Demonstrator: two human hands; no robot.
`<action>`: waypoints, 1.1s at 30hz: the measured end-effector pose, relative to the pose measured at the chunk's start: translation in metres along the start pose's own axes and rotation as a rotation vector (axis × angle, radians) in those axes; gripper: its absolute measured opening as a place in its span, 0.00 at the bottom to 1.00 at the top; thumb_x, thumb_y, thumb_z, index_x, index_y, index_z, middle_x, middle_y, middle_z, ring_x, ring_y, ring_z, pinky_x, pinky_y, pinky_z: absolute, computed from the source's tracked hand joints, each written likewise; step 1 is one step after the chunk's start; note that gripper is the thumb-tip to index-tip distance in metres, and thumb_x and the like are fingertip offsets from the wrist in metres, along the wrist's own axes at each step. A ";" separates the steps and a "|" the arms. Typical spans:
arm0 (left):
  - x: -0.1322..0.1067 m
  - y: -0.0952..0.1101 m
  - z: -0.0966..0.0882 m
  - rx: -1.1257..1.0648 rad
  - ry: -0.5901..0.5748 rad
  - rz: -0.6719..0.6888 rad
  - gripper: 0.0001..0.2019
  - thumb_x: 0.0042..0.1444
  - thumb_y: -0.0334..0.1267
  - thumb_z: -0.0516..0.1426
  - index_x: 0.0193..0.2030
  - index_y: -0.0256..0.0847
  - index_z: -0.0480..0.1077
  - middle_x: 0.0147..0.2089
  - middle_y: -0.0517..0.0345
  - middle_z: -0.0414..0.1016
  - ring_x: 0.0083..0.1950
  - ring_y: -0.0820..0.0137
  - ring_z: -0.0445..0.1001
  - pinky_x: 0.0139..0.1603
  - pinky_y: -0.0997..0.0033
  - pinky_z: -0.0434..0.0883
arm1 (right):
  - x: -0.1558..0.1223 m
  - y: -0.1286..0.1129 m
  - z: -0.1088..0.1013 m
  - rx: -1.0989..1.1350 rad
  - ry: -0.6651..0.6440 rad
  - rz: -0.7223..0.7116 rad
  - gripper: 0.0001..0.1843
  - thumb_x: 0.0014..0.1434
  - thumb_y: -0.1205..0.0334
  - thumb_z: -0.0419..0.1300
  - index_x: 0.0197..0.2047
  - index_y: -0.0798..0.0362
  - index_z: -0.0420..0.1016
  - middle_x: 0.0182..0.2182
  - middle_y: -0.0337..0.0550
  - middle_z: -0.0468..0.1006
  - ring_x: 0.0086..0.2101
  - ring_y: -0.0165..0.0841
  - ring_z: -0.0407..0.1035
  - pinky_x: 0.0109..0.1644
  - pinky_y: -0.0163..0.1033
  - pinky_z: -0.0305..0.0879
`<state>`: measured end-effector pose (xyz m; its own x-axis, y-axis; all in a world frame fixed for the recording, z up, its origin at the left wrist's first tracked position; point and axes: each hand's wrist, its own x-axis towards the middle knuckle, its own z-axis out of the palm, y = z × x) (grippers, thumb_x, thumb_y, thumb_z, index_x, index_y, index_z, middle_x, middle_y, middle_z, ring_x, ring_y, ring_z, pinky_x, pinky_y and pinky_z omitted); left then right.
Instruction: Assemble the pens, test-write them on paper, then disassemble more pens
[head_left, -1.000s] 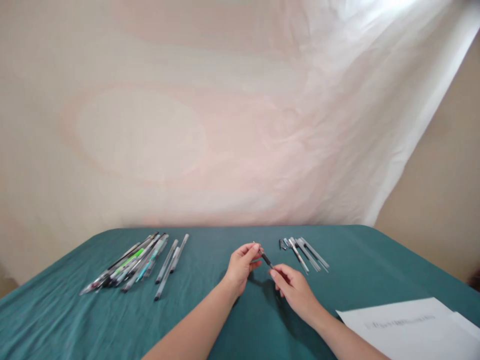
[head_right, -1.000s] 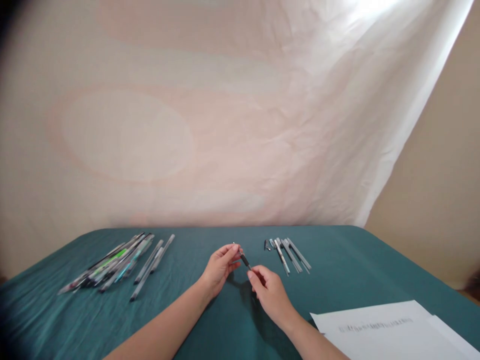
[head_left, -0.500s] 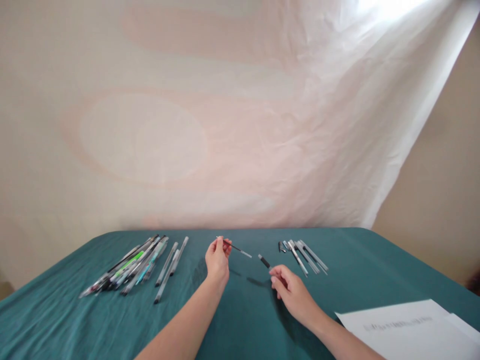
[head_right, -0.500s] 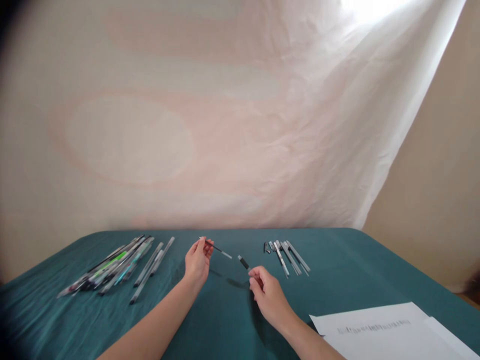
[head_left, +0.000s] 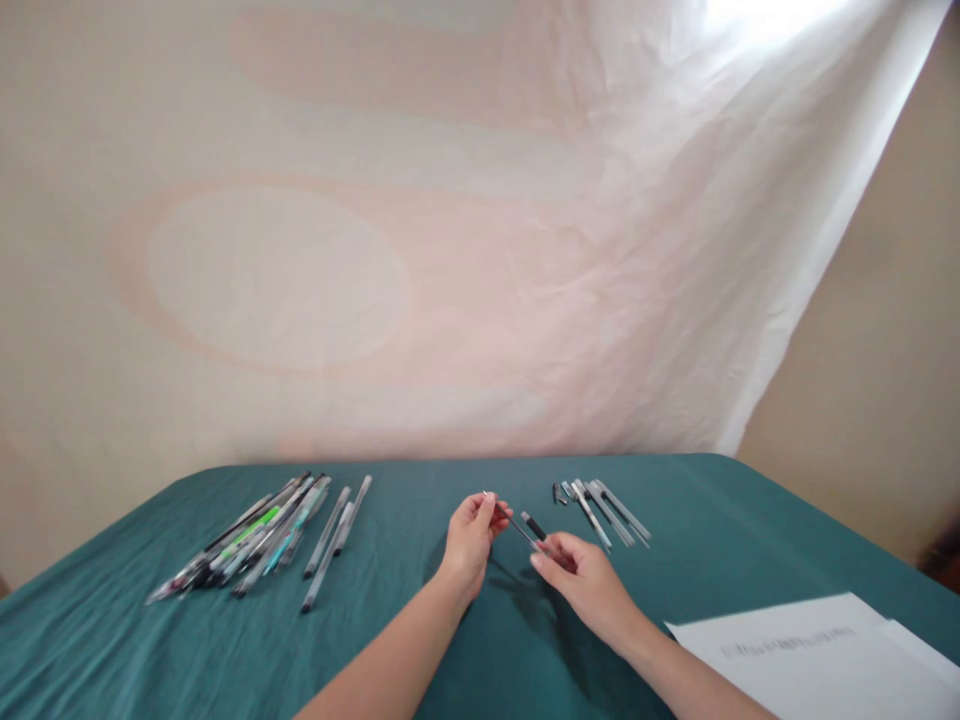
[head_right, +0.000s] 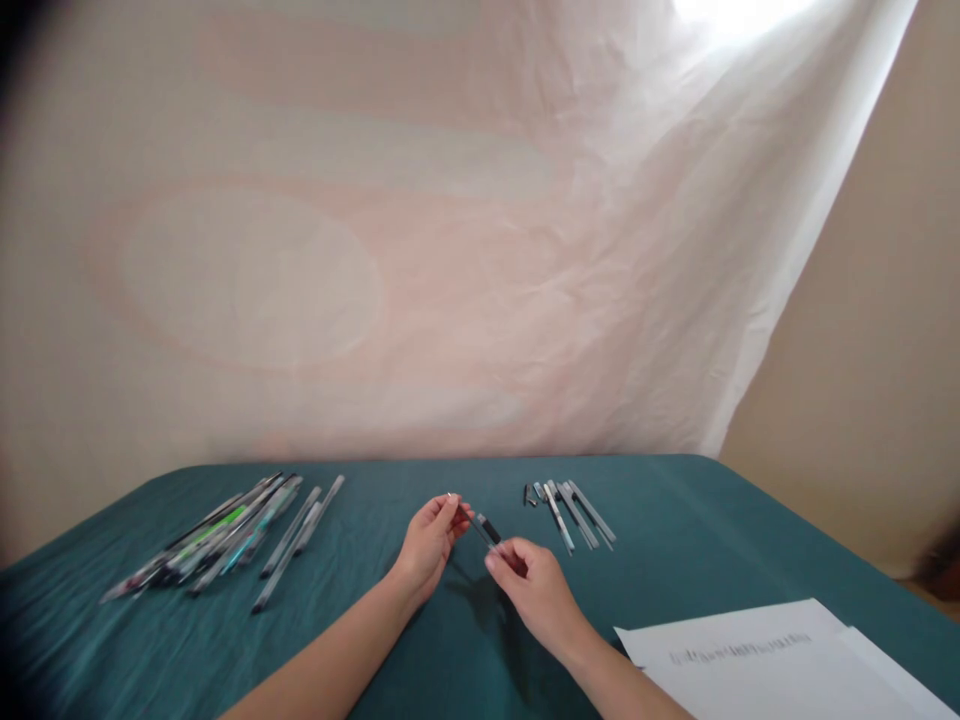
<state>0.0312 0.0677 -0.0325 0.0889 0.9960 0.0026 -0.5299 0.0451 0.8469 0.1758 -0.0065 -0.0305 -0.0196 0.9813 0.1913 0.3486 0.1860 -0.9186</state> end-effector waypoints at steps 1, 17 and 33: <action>0.001 0.000 -0.001 0.003 0.004 0.004 0.13 0.44 0.43 0.60 0.30 0.35 0.67 0.28 0.56 0.72 0.30 0.74 0.71 0.33 0.75 0.67 | 0.000 -0.002 -0.001 0.006 0.009 0.005 0.13 0.50 0.53 0.56 0.29 0.56 0.69 0.21 0.35 0.66 0.23 0.27 0.59 0.27 0.30 0.54; -0.004 0.003 0.003 -0.048 0.013 -0.082 0.11 0.47 0.41 0.59 0.32 0.35 0.66 0.30 0.53 0.73 0.33 0.72 0.72 0.38 0.72 0.69 | 0.012 0.001 -0.027 -0.206 0.015 0.032 0.14 0.51 0.54 0.53 0.22 0.55 0.70 0.18 0.37 0.71 0.21 0.28 0.62 0.26 0.31 0.55; -0.003 -0.005 -0.002 0.116 -0.060 -0.086 0.12 0.48 0.41 0.58 0.36 0.37 0.64 0.30 0.54 0.71 0.31 0.72 0.72 0.35 0.70 0.67 | 0.029 0.030 -0.086 -0.876 0.223 0.168 0.13 0.50 0.56 0.52 0.19 0.52 0.69 0.19 0.44 0.74 0.23 0.34 0.67 0.25 0.33 0.49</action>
<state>0.0315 0.0648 -0.0378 0.1820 0.9823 -0.0438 -0.4173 0.1175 0.9011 0.2660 0.0238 -0.0233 0.2450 0.9432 0.2243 0.9178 -0.1510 -0.3673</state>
